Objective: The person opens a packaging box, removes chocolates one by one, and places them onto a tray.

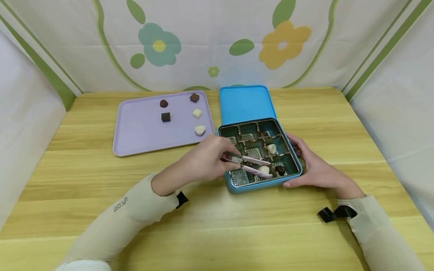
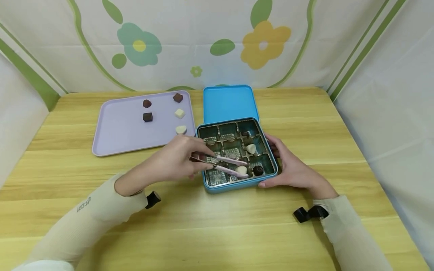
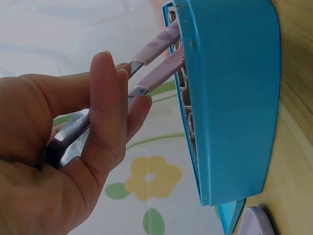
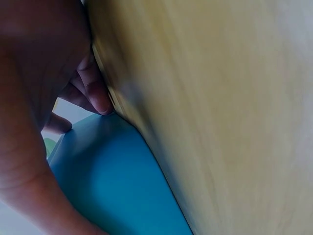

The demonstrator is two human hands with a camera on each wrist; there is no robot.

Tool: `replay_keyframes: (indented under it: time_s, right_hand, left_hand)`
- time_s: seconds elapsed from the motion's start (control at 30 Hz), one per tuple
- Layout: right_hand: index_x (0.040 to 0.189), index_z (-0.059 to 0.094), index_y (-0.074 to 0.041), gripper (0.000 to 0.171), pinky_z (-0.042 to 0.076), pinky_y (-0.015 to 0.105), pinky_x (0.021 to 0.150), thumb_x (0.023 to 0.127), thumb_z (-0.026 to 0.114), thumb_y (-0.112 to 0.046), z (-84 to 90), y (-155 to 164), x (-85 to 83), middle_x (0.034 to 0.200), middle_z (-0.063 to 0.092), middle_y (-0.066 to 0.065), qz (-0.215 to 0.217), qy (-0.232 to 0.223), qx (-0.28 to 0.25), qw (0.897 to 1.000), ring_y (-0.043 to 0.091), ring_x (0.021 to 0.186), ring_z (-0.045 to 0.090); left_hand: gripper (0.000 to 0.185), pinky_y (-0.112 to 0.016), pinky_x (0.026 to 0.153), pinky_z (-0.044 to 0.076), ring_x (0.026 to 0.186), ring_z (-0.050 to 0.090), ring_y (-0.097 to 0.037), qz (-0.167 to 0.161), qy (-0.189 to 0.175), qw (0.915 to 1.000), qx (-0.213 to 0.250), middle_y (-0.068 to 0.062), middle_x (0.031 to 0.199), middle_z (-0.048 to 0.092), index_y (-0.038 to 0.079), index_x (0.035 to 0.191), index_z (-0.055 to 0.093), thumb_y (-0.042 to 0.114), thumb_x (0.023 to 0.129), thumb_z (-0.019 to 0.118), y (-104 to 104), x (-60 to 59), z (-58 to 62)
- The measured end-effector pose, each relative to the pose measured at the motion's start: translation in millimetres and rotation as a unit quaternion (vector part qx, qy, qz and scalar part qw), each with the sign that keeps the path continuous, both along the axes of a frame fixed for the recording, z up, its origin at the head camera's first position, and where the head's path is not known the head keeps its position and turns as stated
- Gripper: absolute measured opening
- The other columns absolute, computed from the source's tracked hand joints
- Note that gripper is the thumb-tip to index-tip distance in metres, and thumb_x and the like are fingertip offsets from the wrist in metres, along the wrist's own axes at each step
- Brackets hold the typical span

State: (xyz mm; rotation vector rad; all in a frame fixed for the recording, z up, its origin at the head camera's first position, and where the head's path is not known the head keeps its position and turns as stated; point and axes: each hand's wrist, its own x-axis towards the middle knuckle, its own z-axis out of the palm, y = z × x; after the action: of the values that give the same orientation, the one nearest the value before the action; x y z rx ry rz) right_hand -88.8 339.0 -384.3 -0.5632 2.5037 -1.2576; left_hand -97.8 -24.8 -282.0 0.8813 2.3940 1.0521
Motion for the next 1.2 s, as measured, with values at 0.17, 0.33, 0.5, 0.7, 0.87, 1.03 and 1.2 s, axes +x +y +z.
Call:
replay_keyframes:
  time_s: [0.17, 0.33, 0.5, 0.7, 0.87, 1.03, 1.2]
  right_hand:
    - [0.173, 0.008, -0.036, 0.144, 0.044, 0.014, 0.096, 0.068, 0.103, -0.007, 2.0, 0, -1.1, 0.164, 0.037, 0.007, -0.003, -0.006, 0.003, 1.0, 0.009, 0.124, 0.049]
    - [0.173, 0.008, -0.037, 0.143, 0.046, 0.016, 0.095, 0.07, 0.102, -0.008, 3.7, 1, -1.5, 0.163, 0.037, 0.007, -0.001, -0.01, 0.006, 1.0, 0.01, 0.124, 0.05]
    - [0.173, 0.008, -0.037, 0.142, 0.047, 0.016, 0.094, 0.07, 0.102, -0.007, 4.4, 4, -1.2, 0.162, 0.038, 0.006, -0.005, -0.008, 0.007, 1.0, 0.01, 0.123, 0.05]
    - [0.173, 0.008, -0.036, 0.142, 0.046, 0.017, 0.096, 0.07, 0.103, -0.009, 2.1, 3, -1.8, 0.164, 0.037, 0.006, 0.001, -0.006, 0.003, 1.0, 0.012, 0.124, 0.049]
    - [0.173, 0.009, -0.036, 0.142, 0.047, 0.017, 0.095, 0.069, 0.103, -0.009, 2.5, 2, -3.7, 0.162, 0.038, 0.006, -0.001, -0.006, 0.004, 1.0, 0.012, 0.124, 0.049]
    - [0.173, 0.009, -0.037, 0.142, 0.047, 0.017, 0.095, 0.07, 0.103, -0.008, 0.9, 2, -3.5, 0.162, 0.037, 0.005, -0.002, -0.012, 0.0, 1.0, 0.012, 0.124, 0.049]
    - [0.173, 0.009, -0.036, 0.143, 0.046, 0.017, 0.095, 0.07, 0.103, -0.009, 1.2, 2, -3.0, 0.162, 0.037, 0.007, -0.002, -0.01, 0.002, 1.0, 0.012, 0.124, 0.049]
  left_hand:
    - [0.018, -0.021, 0.056, 0.052, 0.062, 0.064, -0.008, 0.003, 0.029, 0.9995, 0.007, -0.009, 0.104, 0.077, 0.001, 0.114, 0.082, 0.009, 0.098, 0.08, -3, 0.2, 0.2]
    - [0.024, -0.018, 0.067, 0.052, 0.081, 0.064, -0.012, -0.046, 0.088, 0.9945, -0.034, -0.01, 0.1, 0.077, 0.0, 0.118, 0.082, 0.01, 0.096, 0.083, 1, -3.4, 7.5]
    - [0.023, -0.027, 0.081, 0.06, 0.098, 0.071, -0.022, -0.1, 0.107, 0.9825, -0.115, -0.011, 0.106, 0.08, 0.002, 0.119, 0.082, 0.008, 0.096, 0.082, 23, -13.5, 28.8]
    - [0.017, -0.029, 0.086, 0.062, 0.103, 0.075, -0.022, -0.144, 0.094, 0.9772, -0.124, -0.012, 0.114, 0.082, 0.001, 0.114, 0.083, 0.006, 0.098, 0.079, 31, -27.1, 28.6]
    - [0.012, -0.023, 0.068, 0.049, 0.076, 0.06, -0.014, -0.139, 0.127, 0.98, -0.065, -0.009, 0.096, 0.078, 0.002, 0.107, 0.085, 0.007, 0.098, 0.079, 17, -25.4, 15.1]
    - [0.017, -0.022, 0.068, 0.051, 0.076, 0.062, -0.014, -0.115, 0.14, 0.9829, -0.033, -0.008, 0.089, 0.073, 0.0, 0.112, 0.083, 0.008, 0.098, 0.079, 8, -18.2, 7.7]
    - [0.019, -0.021, 0.068, 0.054, 0.078, 0.065, -0.014, -0.092, 0.133, 0.9868, -0.005, -0.009, 0.093, 0.074, -0.001, 0.114, 0.082, 0.008, 0.098, 0.08, -1, -12.9, 5.8]
